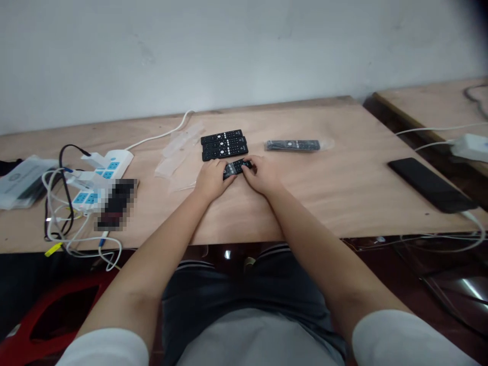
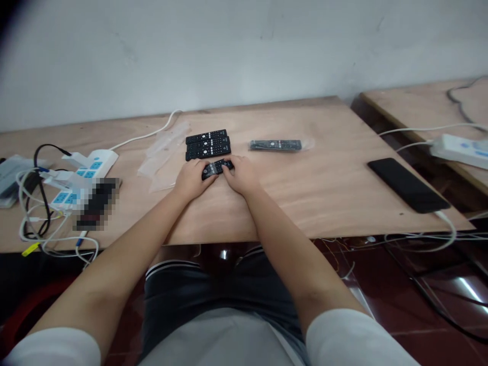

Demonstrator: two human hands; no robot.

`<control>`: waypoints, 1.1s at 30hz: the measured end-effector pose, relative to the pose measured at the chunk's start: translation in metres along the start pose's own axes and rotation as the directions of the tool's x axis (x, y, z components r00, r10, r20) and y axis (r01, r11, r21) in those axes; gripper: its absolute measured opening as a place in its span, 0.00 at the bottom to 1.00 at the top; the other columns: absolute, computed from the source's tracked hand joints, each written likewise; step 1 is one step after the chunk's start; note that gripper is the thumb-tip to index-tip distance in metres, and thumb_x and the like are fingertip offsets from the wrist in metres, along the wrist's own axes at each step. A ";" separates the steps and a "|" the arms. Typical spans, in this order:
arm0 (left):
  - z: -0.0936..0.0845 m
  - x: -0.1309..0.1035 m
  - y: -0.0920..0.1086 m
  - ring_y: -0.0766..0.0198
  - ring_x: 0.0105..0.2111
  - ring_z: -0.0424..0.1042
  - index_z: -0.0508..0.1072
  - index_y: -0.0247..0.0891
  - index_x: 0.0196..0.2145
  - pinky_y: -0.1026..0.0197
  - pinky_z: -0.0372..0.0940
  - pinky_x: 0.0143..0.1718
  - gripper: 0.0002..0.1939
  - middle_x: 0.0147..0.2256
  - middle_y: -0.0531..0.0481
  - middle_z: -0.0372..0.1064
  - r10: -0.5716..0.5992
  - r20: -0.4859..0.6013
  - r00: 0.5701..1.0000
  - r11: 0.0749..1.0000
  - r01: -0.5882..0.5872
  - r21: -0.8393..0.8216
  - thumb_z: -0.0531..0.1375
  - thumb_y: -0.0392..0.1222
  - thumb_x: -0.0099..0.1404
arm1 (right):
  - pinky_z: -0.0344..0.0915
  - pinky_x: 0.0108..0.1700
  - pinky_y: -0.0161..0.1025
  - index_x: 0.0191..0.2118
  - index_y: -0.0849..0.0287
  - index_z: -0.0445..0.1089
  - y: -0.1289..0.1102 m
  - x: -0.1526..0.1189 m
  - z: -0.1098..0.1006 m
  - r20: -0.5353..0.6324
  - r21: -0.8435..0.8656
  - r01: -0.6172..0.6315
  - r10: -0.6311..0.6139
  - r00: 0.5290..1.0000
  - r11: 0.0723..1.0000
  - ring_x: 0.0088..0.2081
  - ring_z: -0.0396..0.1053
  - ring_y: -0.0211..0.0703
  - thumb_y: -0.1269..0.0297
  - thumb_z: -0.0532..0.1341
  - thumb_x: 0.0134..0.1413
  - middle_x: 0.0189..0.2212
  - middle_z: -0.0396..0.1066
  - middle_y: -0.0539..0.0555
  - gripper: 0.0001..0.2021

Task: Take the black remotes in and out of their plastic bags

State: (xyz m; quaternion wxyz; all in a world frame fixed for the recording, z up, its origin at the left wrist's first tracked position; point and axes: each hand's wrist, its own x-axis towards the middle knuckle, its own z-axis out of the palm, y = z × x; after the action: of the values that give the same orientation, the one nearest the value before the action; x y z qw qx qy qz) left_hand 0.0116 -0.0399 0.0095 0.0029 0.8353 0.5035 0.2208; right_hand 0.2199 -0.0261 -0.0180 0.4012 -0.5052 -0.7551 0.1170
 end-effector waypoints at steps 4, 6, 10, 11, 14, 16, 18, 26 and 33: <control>0.005 0.006 0.006 0.45 0.49 0.71 0.74 0.38 0.51 0.45 0.65 0.52 0.19 0.47 0.39 0.74 -0.022 -0.032 0.999 0.999 0.022 -0.029 0.64 0.52 0.68 | 0.69 0.47 0.52 0.42 0.53 0.73 -0.001 0.001 -0.001 -0.029 -0.023 -0.048 0.047 0.998 0.999 0.42 0.71 0.55 0.53 0.60 0.63 0.38 0.77 0.58 0.11; 0.006 0.005 0.007 0.45 0.48 0.72 0.74 0.38 0.51 0.45 0.65 0.52 0.20 0.46 0.40 0.74 -0.030 -0.043 0.999 0.999 0.028 -0.032 0.64 0.53 0.68 | 0.69 0.47 0.51 0.40 0.53 0.72 -0.002 0.001 -0.002 -0.020 -0.025 -0.036 0.035 0.999 0.999 0.42 0.71 0.54 0.53 0.62 0.62 0.38 0.76 0.57 0.09; 0.005 0.003 0.007 0.46 0.50 0.72 0.74 0.40 0.55 0.46 0.65 0.53 0.22 0.49 0.40 0.74 -0.009 -0.050 0.999 0.999 0.007 -0.052 0.62 0.54 0.70 | 0.68 0.50 0.52 0.38 0.53 0.72 -0.004 0.001 -0.003 -0.002 -0.019 0.005 -0.005 1.000 1.000 0.44 0.70 0.55 0.55 0.64 0.60 0.41 0.76 0.57 0.08; 0.005 0.003 0.007 0.46 0.50 0.71 0.74 0.41 0.56 0.46 0.65 0.54 0.22 0.49 0.41 0.74 -0.002 -0.046 0.999 0.998 -0.001 -0.060 0.62 0.54 0.70 | 0.68 0.51 0.52 0.39 0.53 0.72 -0.004 0.001 -0.003 0.000 -0.016 0.012 -0.012 1.000 1.000 0.44 0.70 0.55 0.55 0.65 0.59 0.41 0.76 0.57 0.08; 0.006 0.004 0.007 0.46 0.52 0.71 0.73 0.42 0.58 0.46 0.64 0.55 0.22 0.50 0.41 0.73 0.003 -0.042 0.999 0.997 -0.007 -0.083 0.60 0.52 0.72 | 0.68 0.53 0.53 0.40 0.53 0.72 -0.005 0.000 -0.003 0.008 -0.002 0.028 -0.028 1.000 1.000 0.46 0.70 0.56 0.54 0.66 0.58 0.43 0.76 0.58 0.10; 0.007 0.004 0.007 0.46 0.52 0.71 0.72 0.39 0.59 0.45 0.64 0.57 0.22 0.51 0.40 0.73 -0.002 -0.050 0.999 0.996 -0.002 -0.094 0.60 0.51 0.72 | 0.67 0.55 0.55 0.41 0.53 0.73 -0.005 0.000 -0.003 0.021 0.010 0.036 -0.036 0.999 0.999 0.48 0.70 0.56 0.54 0.67 0.58 0.45 0.76 0.59 0.10; 0.008 0.004 0.007 0.46 0.53 0.71 0.71 0.37 0.58 0.45 0.64 0.57 0.23 0.53 0.38 0.73 -0.007 -0.058 0.998 0.995 0.001 -0.102 0.61 0.52 0.71 | 0.66 0.57 0.56 0.41 0.52 0.74 -0.005 0.000 -0.003 0.031 0.015 0.038 -0.039 0.999 0.999 0.50 0.70 0.57 0.55 0.67 0.58 0.49 0.75 0.59 0.10; 0.007 0.004 0.008 0.47 0.52 0.72 0.71 0.39 0.56 0.46 0.65 0.56 0.22 0.51 0.40 0.73 -0.011 -0.063 0.998 0.992 0.002 -0.130 0.62 0.53 0.70 | 0.65 0.61 0.61 0.40 0.52 0.78 -0.004 -0.001 0.003 0.026 0.002 0.008 -0.008 1.000 1.000 0.59 0.68 0.60 0.61 0.66 0.60 0.56 0.72 0.61 0.05; 0.008 0.005 0.009 0.49 0.53 0.71 0.71 0.39 0.57 0.47 0.65 0.57 0.20 0.52 0.41 0.74 0.041 -0.064 0.997 0.986 -0.051 -0.161 0.62 0.47 0.70 | 0.65 0.63 0.62 0.40 0.53 0.76 -0.004 0.000 0.006 -0.010 0.053 -0.015 0.015 1.000 0.999 0.62 0.67 0.60 0.60 0.68 0.58 0.58 0.70 0.63 0.06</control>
State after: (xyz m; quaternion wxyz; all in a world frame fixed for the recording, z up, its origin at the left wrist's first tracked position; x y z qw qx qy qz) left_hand 0.0238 -0.0389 0.0062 0.0506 0.8366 0.4641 0.2865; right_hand 0.2125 -0.0270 -0.0197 0.4172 -0.5007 -0.7459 0.1372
